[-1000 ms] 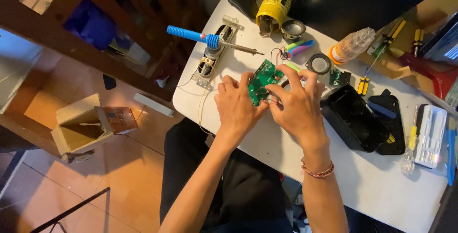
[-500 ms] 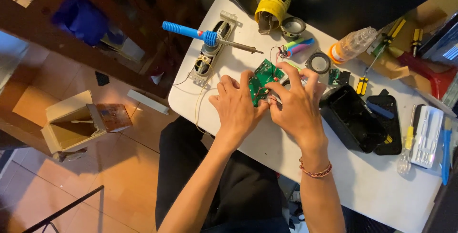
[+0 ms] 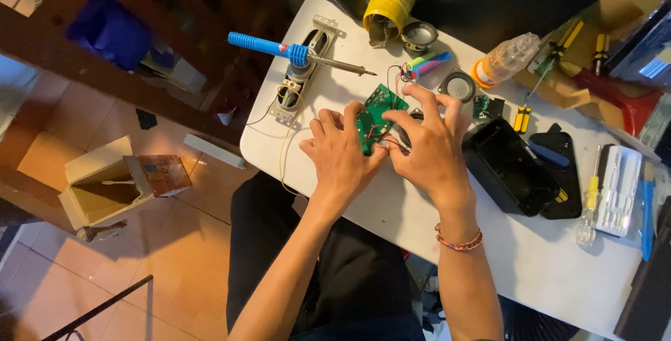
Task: Soldering wires and components onto a circuit board to insulate and secure connections.
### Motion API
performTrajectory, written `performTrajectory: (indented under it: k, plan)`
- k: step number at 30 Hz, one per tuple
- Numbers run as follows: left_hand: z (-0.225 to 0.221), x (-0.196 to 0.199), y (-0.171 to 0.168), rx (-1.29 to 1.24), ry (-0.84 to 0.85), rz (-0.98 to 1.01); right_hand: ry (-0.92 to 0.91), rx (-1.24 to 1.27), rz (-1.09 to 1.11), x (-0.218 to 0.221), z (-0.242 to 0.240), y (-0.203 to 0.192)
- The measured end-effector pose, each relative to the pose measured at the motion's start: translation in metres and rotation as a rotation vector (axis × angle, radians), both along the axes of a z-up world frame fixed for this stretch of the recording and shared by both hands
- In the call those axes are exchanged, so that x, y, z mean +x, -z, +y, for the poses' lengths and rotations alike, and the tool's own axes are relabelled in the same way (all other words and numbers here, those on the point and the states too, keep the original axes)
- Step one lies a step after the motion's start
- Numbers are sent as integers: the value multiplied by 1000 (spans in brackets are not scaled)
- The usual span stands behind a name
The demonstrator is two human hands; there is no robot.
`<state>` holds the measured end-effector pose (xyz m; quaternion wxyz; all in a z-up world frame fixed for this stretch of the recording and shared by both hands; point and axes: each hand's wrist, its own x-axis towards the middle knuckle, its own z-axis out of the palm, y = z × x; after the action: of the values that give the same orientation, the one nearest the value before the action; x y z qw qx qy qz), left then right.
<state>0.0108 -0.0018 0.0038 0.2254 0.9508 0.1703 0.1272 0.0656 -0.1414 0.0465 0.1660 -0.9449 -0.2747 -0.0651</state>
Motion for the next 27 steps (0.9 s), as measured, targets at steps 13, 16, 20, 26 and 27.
performTrajectory:
  k: [13, 16, 20, 26, 27]
  plan:
    - [-1, -11, 0, 91, 1, -167, -87, 229, -21, 3, -11, -11]
    - [-1, -11, 1, 78, 0, -157, -62, 238, 0, 3, -11, -9]
    - [-1, -12, 0, 51, 6, -168, -25, 205, -81, 5, -11, -7]
    - [0, -13, -2, 42, 7, -155, -23, 170, -121, 3, -6, -10]
    - [1, -13, -2, 38, 12, -145, -27, 164, -126, 3, -5, -11]
